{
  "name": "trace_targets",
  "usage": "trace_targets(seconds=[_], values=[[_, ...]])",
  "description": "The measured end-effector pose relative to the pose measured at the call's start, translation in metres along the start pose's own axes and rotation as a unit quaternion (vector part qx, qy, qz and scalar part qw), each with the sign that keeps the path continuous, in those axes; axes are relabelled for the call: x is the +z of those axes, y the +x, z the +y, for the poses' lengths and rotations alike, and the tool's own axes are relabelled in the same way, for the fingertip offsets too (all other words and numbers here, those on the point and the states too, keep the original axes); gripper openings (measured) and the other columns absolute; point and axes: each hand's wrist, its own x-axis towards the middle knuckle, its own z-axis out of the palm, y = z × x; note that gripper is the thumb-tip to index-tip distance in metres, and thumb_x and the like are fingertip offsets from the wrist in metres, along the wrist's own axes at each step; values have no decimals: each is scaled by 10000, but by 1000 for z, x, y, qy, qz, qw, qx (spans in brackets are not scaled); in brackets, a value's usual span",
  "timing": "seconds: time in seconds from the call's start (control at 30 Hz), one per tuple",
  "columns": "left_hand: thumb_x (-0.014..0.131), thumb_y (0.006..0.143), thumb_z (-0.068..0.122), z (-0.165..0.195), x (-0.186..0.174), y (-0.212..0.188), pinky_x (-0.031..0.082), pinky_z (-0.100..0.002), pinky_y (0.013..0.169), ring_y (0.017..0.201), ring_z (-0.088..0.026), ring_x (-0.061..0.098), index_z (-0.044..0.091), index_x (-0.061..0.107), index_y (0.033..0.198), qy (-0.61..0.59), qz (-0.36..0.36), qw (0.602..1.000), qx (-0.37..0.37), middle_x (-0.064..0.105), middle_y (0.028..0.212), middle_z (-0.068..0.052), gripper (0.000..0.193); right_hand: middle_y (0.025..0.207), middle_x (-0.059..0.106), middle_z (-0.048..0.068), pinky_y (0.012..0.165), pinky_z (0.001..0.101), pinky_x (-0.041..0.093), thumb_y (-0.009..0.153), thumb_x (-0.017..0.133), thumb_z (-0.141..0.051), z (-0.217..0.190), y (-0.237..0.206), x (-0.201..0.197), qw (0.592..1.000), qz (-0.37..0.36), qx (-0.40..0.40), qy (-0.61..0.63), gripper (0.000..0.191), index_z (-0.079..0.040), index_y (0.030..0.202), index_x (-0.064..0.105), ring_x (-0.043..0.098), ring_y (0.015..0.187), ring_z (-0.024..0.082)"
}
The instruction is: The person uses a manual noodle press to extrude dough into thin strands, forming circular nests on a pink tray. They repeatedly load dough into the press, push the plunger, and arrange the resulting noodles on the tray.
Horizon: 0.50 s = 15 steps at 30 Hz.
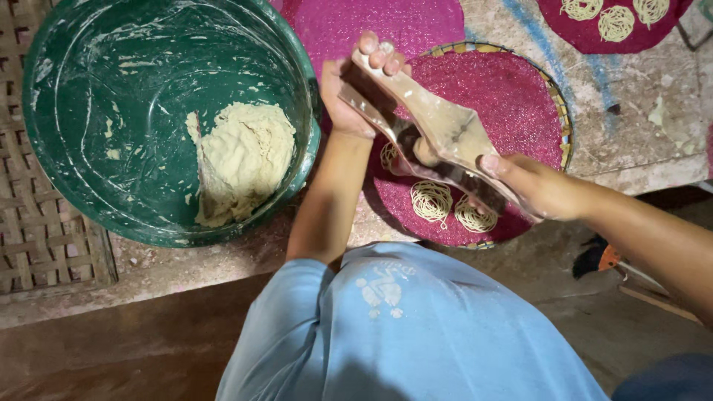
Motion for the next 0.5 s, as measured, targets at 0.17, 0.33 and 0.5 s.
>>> trace_targets(seconds=[0.17,0.33,0.5], values=[[443,1009,405,-23,-2,10,469,-442,1130,1036,-208,594,129,540,1089,-35,-35,999,15,595,990,-27,303,796,766,136,714,380,570,996,297,-603,-9,-10,-17,990,65,60,-110,756,0,1007,753,720,745,229],[446,1001,421,-11,0,31,407,-421,1208,1061,-208,598,109,545,1125,-9,-20,1000,-1,617,1028,-38,350,863,757,136,716,386,545,1037,354,-570,2,4,-23,992,90,-22,-90,702,14,1069,741,678,781,220],[215,995,608,2,-19,2,494,-252,943,1001,-68,666,121,602,1211,293,377,860,-180,705,1074,21,658,901,779,124,768,363,587,1013,384,-567,17,6,-29,996,65,-58,-25,667,5,1076,722,739,832,206]])
